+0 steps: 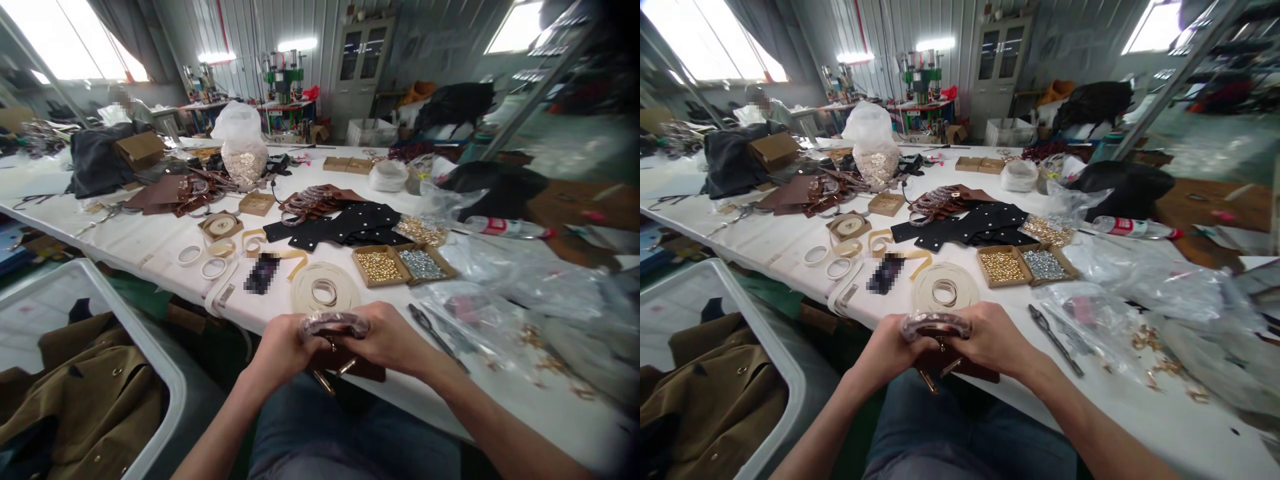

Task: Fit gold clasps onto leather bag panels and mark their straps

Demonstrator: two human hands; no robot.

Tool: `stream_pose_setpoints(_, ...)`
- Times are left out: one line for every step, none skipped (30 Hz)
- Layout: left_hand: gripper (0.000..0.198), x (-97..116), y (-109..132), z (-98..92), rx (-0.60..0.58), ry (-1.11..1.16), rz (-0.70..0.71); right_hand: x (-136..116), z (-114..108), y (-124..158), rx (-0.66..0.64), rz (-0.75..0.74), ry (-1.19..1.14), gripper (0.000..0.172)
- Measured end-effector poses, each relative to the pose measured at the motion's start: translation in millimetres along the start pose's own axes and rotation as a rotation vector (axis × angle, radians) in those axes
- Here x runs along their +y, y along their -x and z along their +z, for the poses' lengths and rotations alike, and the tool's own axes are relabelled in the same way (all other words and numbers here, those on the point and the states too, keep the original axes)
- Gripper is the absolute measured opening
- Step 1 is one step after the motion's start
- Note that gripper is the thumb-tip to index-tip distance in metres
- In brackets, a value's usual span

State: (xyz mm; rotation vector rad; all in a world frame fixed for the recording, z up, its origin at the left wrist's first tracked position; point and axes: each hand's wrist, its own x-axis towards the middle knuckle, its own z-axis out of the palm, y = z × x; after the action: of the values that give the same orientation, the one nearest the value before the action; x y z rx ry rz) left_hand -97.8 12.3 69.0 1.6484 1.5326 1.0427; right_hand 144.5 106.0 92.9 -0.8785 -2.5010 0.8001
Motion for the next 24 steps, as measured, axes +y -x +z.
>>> stream_pose_setpoints(0.01,0.5,0.2,1.5,-0.013,-0.098,0.032,-1.1,-0.8,1.0,0.01,0.001,0.007,0.018)
stream_pose_setpoints(0.014,0.5,0.3,2.2,-0.023,-0.191,0.069,-2.0,-1.7,2.1,0.02,0.004,0.015,0.018)
stream_pose_setpoints(0.017,0.1,0.3,2.6,-0.029,-0.26,0.109,-2.8,-2.8,3.2,0.024,0.011,0.025,0.017)
stream_pose_setpoints(0.017,-0.6,0.3,3.0,-0.031,-0.295,0.151,-3.4,-3.8,4.2,0.023,0.02,0.037,0.015)
stream_pose_setpoints(0.018,-1.7,0.2,3.4,-0.036,-0.306,0.189,-3.7,-4.9,5.1,0.015,0.026,0.048,0.012)
stream_pose_setpoints(0.02,-3.0,0.2,4.0,-0.042,-0.305,0.223,-3.7,-5.7,6.0,0.007,0.028,0.058,0.012)
stream_pose_setpoints(0.024,-4.5,0.1,4.8,-0.046,-0.3,0.255,-3.4,-6.4,6.8,-0.002,0.025,0.066,0.013)
stream_pose_setpoints(0.027,-6.2,0.0,5.6,-0.046,-0.296,0.284,-2.7,-6.6,7.5,-0.006,0.016,0.071,0.013)
stream_pose_setpoints(0.028,-8.1,-0.1,6.4,-0.044,-0.293,0.312,-1.6,-6.5,8.2,-0.006,0.002,0.073,0.011)
stream_pose_setpoints(0.027,-10.1,-0.1,7.0,-0.041,-0.292,0.337,-0.2,-5.9,8.9,-0.003,-0.015,0.074,0.009)
stream_pose_setpoints(0.024,-12.3,-0.1,7.5,-0.042,-0.291,0.362,1.3,-4.9,9.5,0.0,-0.03,0.072,0.007)
stream_pose_setpoints(0.02,-14.6,-0.1,7.8,-0.045,-0.293,0.387,2.9,-3.3,10.1,0.001,-0.043,0.069,0.005)
stream_pose_setpoints(0.018,-17.2,-0.1,8.1,-0.045,-0.299,0.411,4.4,-1.4,10.6,0.003,-0.054,0.064,0.002)
stream_pose_setpoints(0.018,-20.0,0.0,8.4,-0.043,-0.309,0.433,5.8,0.9,11.1,0.008,-0.064,0.062,0.003)
stream_pose_setpoints(0.019,-22.9,0.1,8.9,-0.037,-0.321,0.455,7.0,3.5,11.4,0.013,-0.078,0.065,0.006)
stream_pose_setpoints(0.021,-26.1,0.1,9.6,-0.029,-0.333,0.474,8.1,6.2,11.7,0.02,-0.097,0.075,0.009)
stream_pose_setpoints(0.022,-29.2,0.1,10.5,-0.018,-0.343,0.492,9.1,8.9,12.0,0.034,-0.118,0.094,0.01)
stream_pose_setpoints(0.023,-32.3,0.0,11.4,-0.006,-0.35,0.507,10.2,11.5,12.3,0.049,-0.14,0.119,0.011)
stream_pose_setpoints(0.023,-35.0,-0.2,12.3,0.004,-0.355,0.517,11.4,13.9,12.6,0.066,-0.158,0.146,0.012)
stream_pose_setpoints(0.024,-37.3,-0.5,12.9,0.007,-0.355,0.52,12.9,16.0,13.1,0.081,-0.169,0.169,0.014)
stream_pose_setpoints(0.024,-39.0,-1.0,13.1,0.002,-0.352,0.511,14.6,17.8,13.6,0.089,-0.172,0.186,0.015)
stream_pose_setpoints(0.024,-40.0,-1.6,13.0,-0.01,-0.344,0.492,16.6,19.3,14.3,0.089,-0.165,0.197,0.016)
stream_pose_setpoints(0.024,-40.4,-2.3,12.6,-0.026,-0.33,0.466,18.6,20.6,15.1,0.082,-0.152,0.201,0.016)
stream_pose_setpoints(0.024,-40.1,-3.0,12.0,-0.045,-0.311,0.435,20.5,21.7,15.9,0.07,-0.137,0.201,0.015)
